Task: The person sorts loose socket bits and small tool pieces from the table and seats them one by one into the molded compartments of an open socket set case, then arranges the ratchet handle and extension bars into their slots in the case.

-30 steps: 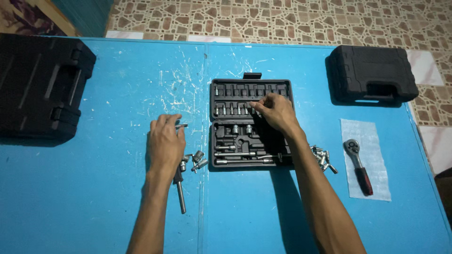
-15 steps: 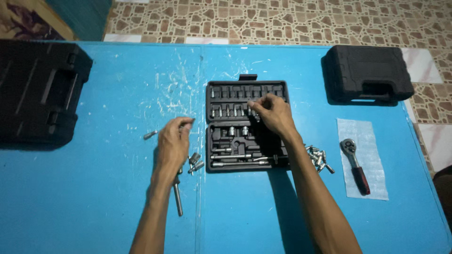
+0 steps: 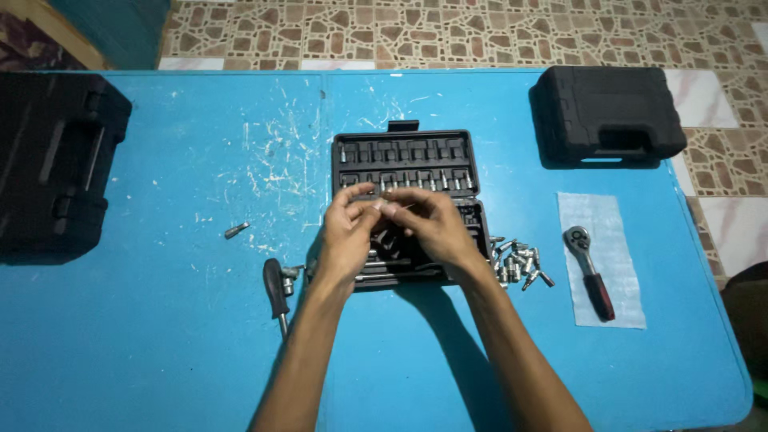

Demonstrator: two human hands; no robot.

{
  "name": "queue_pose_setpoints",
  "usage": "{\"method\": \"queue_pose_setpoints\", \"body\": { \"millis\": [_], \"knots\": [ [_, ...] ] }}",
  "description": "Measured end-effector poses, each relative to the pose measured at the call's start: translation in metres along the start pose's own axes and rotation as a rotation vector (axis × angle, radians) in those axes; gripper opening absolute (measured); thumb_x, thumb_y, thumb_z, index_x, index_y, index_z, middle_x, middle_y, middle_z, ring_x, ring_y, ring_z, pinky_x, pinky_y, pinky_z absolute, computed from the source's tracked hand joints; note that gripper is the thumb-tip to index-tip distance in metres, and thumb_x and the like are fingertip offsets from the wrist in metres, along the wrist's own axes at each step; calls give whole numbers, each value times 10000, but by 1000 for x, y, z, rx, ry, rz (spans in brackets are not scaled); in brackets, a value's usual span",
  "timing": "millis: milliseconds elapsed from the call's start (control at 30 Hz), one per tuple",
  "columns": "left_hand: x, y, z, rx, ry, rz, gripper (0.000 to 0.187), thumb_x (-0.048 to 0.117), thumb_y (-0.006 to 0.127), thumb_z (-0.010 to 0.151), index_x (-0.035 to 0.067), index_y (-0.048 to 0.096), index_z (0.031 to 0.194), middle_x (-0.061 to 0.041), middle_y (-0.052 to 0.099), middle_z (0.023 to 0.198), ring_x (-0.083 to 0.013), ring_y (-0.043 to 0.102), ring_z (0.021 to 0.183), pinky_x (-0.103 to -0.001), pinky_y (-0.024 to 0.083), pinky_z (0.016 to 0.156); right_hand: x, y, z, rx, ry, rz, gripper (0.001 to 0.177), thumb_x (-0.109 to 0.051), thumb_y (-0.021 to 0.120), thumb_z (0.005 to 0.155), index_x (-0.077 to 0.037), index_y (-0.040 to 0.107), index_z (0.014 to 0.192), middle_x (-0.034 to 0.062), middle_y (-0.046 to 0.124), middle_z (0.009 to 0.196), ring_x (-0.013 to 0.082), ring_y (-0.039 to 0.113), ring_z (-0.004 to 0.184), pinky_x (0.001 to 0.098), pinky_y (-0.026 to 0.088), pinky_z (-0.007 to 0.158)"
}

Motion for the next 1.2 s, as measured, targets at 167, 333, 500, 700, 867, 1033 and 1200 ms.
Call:
{"method": "queue_pose_setpoints", "body": {
  "millis": [167,333,500,700,867,1033,1200],
  "knots": [
    [8,18,-1,-3,-19,41,369,154,638,1001,20,542,1331,-125,747,1032,-191,682,933,-284,549,825,9,-10,-4,30,29,234,237,-201,730,943,-33,732,1109,42,734,964,104,651,855,262,504,722],
    [13,10,2,126,-44,446,332,260,631,970,97,624,1260,-66,736,1148,-199,719,1019,-368,594,848,24,-49,16,258,131,17,220,-206,712,935,-70,753,1103,45,761,957,112,665,846,261,507,743],
    [14,-26,19,348,221,630,248,240,644,978,116,672,1192,-61,735,1179,-215,721,1052,-393,589,900,29,-98,47,403,134,-296,276,-208,724,924,-52,740,1151,80,778,983,156,691,802,324,571,702],
    [6,-50,35,475,417,786,233,135,692,945,70,672,1167,-130,656,1163,-295,662,1037,-425,520,903,27,-122,69,470,108,-594,285,-251,785,881,-45,775,1077,131,779,944,225,754,810,370,591,734],
    [-4,-41,46,467,409,900,279,169,698,940,79,651,1200,-145,611,1216,-336,566,1162,-488,414,1028,21,-122,83,470,142,-679,292,-279,832,838,-36,769,987,160,763,865,258,751,773,385,578,738],
    [-8,-38,41,445,404,947,318,193,667,955,87,623,1252,-145,590,1275,-349,517,1214,-512,345,1088,26,-122,91,472,136,-687,336,-286,900,765,-16,721,852,156,751,783,250,732,721,389,567,694],
    [12,-43,42,370,275,943,326,244,673,953,116,648,1252,-141,601,1302,-357,534,1241,-498,394,1079,48,-132,98,492,194,-566,433,-335,931,739,-4,681,863,117,730,794,194,700,710,356,562,650]
  ]
}}
Point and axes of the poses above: each hand's wrist, its own z-axis towards the middle knuckle, its own y-axis out of the palm, x = y × z, the point moved 3 cm from there along z, towards the middle knuckle
